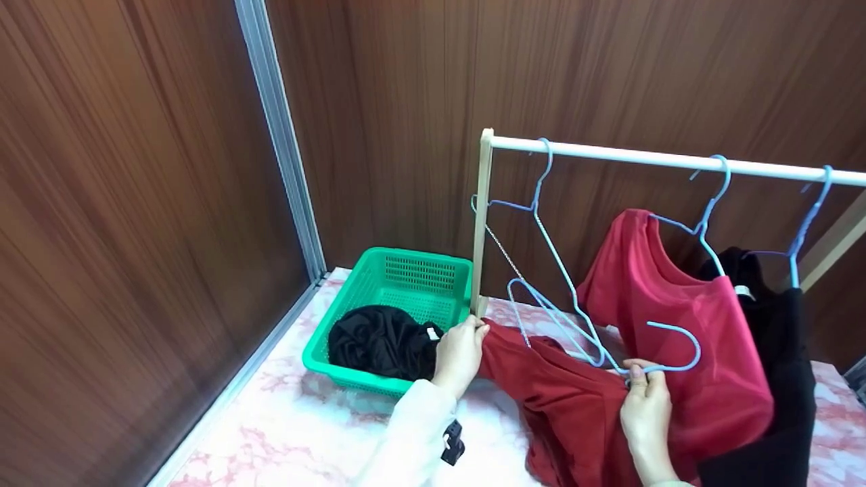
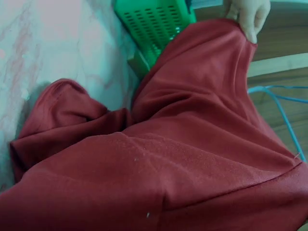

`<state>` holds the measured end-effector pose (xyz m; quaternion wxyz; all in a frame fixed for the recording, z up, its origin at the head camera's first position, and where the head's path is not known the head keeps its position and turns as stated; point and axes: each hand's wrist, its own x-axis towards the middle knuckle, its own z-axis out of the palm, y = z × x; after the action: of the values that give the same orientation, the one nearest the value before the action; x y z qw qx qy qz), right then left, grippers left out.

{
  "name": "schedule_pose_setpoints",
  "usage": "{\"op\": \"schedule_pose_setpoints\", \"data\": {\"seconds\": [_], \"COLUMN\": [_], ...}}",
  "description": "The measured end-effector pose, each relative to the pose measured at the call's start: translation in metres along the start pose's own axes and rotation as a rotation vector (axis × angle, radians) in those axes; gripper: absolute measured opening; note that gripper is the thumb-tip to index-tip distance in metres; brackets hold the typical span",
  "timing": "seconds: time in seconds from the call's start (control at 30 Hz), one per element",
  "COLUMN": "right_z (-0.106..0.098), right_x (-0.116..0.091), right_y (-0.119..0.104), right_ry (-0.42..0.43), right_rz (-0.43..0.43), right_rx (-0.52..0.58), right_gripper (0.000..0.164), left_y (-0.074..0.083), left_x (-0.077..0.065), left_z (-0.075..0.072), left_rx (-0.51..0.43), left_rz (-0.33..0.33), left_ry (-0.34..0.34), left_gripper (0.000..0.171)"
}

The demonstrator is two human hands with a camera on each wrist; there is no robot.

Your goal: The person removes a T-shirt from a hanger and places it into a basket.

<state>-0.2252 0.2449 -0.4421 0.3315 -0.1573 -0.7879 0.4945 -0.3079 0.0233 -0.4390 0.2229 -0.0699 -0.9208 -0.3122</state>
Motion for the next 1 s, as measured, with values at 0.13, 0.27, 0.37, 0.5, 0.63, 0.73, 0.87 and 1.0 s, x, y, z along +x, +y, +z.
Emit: {"op": "schedule_pose_setpoints", "data": {"seconds": [0.13, 0.27, 0.37, 0.5, 0.63, 0.73, 0.87, 1.0], "right_z": [0.003, 0.007, 0.011, 0.017, 0.022, 0.026, 0.031, 0.035], "right_x": [0.001, 0.001, 0.001, 0.002, 0.002, 0.001, -0.002, -0.005], "right_y": [-0.003, -0.005, -0.006, -0.009, -0.012, -0.013, -0.014, -0.016], "right_ry": [-0.015, -0.026, -0.009, 0.01, 0.034, 0.047, 0.049, 0.034], "right_rz": [0.03, 0.059, 0.061, 0.061, 0.075, 0.092, 0.098, 0.093], "right_rx": [0.087, 0.121, 0.105, 0.158, 0.187, 0.182, 0.216, 0.242], "right_gripper": [0.023, 0.023, 0.021, 0.02, 0.02, 0.021, 0.021, 0.023], "left_y": [0.004, 0.009, 0.014, 0.024, 0.037, 0.049, 0.064, 0.074], "left_x": [-0.003, -0.008, -0.012, -0.02, -0.028, -0.036, -0.048, -0.059], "left_z": [0.001, 0.001, 0.002, 0.005, 0.009, 0.012, 0.017, 0.022], "left_rx": [0.03, 0.051, 0.044, 0.025, -0.041, -0.154, -0.317, -0.398], "left_rz": [0.047, 0.08, 0.103, 0.131, 0.116, 0.069, 0.035, 0.056], "left_ry": [-0.008, -0.038, -0.052, -0.053, -0.084, -0.143, -0.212, -0.219], "left_gripper": [0.015, 0.016, 0.016, 0.015, 0.015, 0.015, 0.016, 0.014]}}
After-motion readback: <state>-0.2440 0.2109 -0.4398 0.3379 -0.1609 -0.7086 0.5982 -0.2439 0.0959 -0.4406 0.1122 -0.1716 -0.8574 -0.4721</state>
